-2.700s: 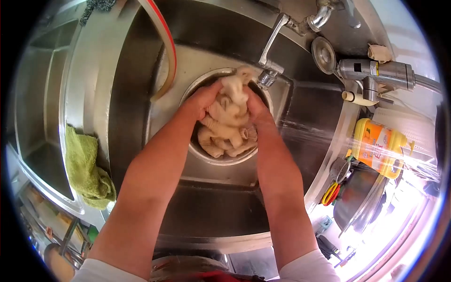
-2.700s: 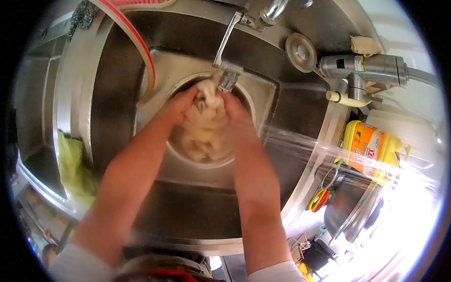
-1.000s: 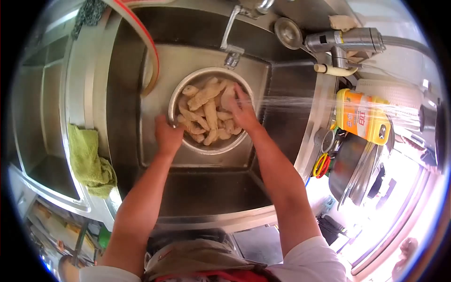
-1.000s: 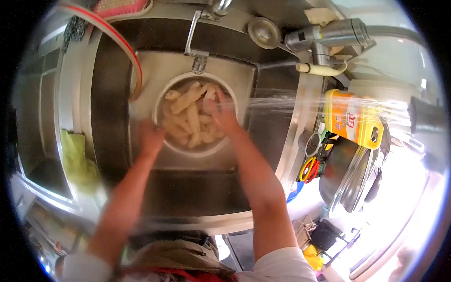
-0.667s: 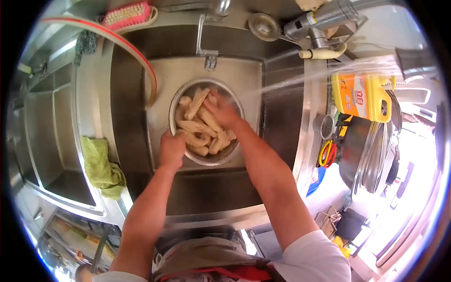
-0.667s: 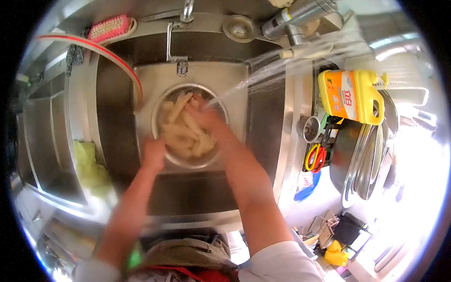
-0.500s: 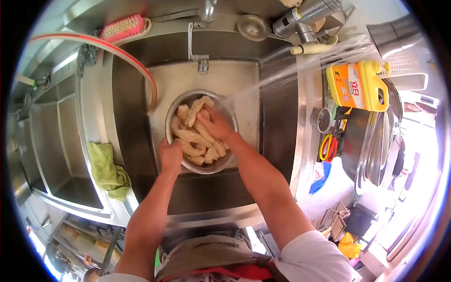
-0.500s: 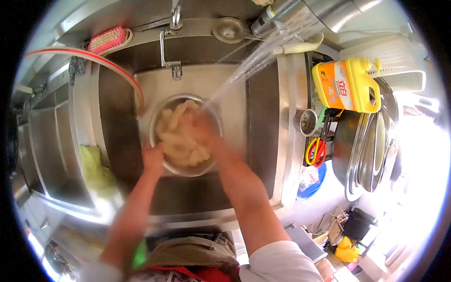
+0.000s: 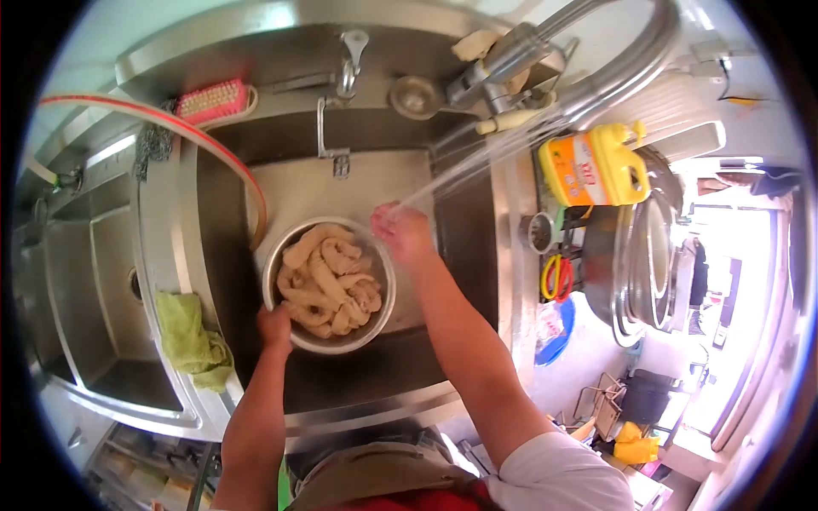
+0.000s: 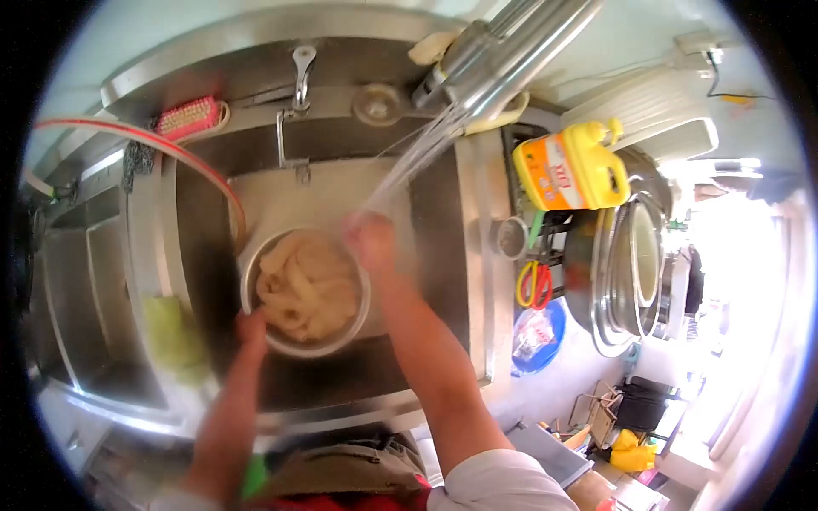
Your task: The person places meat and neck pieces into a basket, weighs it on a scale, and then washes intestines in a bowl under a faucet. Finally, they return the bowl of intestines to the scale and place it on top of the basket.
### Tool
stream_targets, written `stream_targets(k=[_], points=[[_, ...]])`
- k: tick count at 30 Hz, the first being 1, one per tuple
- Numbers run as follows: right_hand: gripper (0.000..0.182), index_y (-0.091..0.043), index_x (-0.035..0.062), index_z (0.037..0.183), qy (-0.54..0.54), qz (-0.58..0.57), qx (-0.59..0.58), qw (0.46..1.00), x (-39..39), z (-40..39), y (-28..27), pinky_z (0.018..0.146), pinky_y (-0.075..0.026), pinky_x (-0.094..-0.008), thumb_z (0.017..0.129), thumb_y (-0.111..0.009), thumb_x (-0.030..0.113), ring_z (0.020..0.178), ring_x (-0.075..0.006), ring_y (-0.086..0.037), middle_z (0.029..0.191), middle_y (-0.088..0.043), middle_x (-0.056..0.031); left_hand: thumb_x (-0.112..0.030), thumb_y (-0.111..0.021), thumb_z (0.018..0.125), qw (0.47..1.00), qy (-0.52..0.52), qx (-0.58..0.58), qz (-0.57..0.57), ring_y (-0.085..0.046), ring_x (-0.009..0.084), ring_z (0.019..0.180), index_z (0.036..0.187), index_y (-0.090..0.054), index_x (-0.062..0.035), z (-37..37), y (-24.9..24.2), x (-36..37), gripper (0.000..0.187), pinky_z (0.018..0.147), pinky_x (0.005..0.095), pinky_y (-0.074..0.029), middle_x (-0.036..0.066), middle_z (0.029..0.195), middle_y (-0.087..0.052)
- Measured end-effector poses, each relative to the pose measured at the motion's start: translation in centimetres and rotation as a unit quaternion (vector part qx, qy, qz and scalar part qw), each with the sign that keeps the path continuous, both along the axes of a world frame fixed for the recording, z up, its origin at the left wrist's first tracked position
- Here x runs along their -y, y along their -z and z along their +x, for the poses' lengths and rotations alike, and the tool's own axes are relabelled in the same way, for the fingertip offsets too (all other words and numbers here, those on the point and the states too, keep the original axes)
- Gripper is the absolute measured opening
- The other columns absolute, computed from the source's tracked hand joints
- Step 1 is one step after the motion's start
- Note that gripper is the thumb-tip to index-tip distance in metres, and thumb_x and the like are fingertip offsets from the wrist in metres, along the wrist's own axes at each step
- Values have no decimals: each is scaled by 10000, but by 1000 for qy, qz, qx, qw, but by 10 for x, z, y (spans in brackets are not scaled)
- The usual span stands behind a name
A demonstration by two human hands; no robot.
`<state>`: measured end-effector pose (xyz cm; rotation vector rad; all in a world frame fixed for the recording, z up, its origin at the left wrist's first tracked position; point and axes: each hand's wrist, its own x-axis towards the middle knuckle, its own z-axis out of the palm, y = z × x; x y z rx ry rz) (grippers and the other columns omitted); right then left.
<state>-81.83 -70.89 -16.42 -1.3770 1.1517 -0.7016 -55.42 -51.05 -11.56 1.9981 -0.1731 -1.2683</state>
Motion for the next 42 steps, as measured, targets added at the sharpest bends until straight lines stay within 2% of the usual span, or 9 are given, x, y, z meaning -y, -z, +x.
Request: stream_targets(k=[5, 11, 15, 18, 25, 30, 35, 39, 42], points=[[131, -551, 36, 821, 217, 399, 468, 758, 49, 3, -26, 709, -522, -368, 901, -547, 140, 742, -237, -585, 757, -588, -88, -66, -567, 784, 998, 30, -6, -54, -590, 219, 995, 1175, -569, 33, -3, 23, -12, 404, 855, 343, -455, 126, 1107, -636], [175, -511, 40, 787, 340, 441, 500, 663, 35, 27, -99, 638, -525, -362, 908, -532, 165, 727, -242, -582, 737, -565, -85, -182, -609, 799, 965, 183, 136, 130, -564, 382, 1091, 1221, -526, 35, -10, -8, -4, 482, 889, 394, -460, 244, 1181, -586], [188, -525, 33, 825, 276, 387, 522, 709, 42, 19, -98, 689, -529, -372, 924, -492, 189, 752, -265, -593, 801, -592, -114, -188, -583, 822, 953, 207, 215, -53, -567, 389, 1005, 1121, -528, 40, -65, -76, 54, 380, 830, 416, -468, 238, 1075, -588], [169, -567, 63, 905, 199, 286, 259, 901, 18, 39, -137, 770, -513, -364, 949, -481, 201, 802, -231, -587, 864, -599, -106, -161, -543, 842, 906, 283, 191, -249, -597, 363, 861, 938, -574, 39, -119, -91, 139, 224, 741, 418, -477, 223, 901, -612], [318, -573, 76, 990, 164, 241, 620, 729, -2, 13, -128, 834, -499, -428, 962, -446, 366, 935, -257, -607, 969, -617, -134, -179, -499, 850, 946, 136, -268, -120, -621, 325, 686, 736, -596, -6, -182, -92, 236, 229, 604, 440, -498, 200, 740, -615], [335, -553, 81, 1082, 348, 289, 445, 773, -47, 51, -130, 783, -517, -378, 907, -565, 367, 908, -246, -601, 982, -602, -137, -121, -543, 814, 797, 342, 425, -258, -630, 344, 766, 843, -626, -62, -194, -15, 257, 106, 673, 428, -519, 172, 801, -633], [452, -477, 7, 1186, 195, 43, 117, 973, -18, 33, -80, 753, -520, -379, 871, -624, 296, 918, -275, -590, 1030, -584, -130, -193, -514, 842, 802, 520, 261, -136, -627, 391, 817, 880, -661, -2, -161, -49, 239, 244, 743, 438, -518, 211, 885, -643], [425, -475, -51, 1181, 199, 197, 372, 885, 51, -1, -2, 759, -514, -386, 875, -600, 216, 945, -291, -600, 1026, -601, -135, -177, -542, 852, 820, 318, 299, -370, -563, 382, 1092, 1159, -577, 14, -166, -44, 193, 363, 896, 439, -463, 226, 1160, -588], [301, -514, -36, 1127, 284, 294, 475, 779, 89, 9, 39, 774, -504, -377, 905, -528, 166, 981, -267, -598, 1027, -598, -134, -167, -593, 849, 941, 179, 28, -285, -544, 331, 1098, 1239, -504, 14, -180, -92, 167, 439, 910, 418, -439, 185, 1181, -566]])
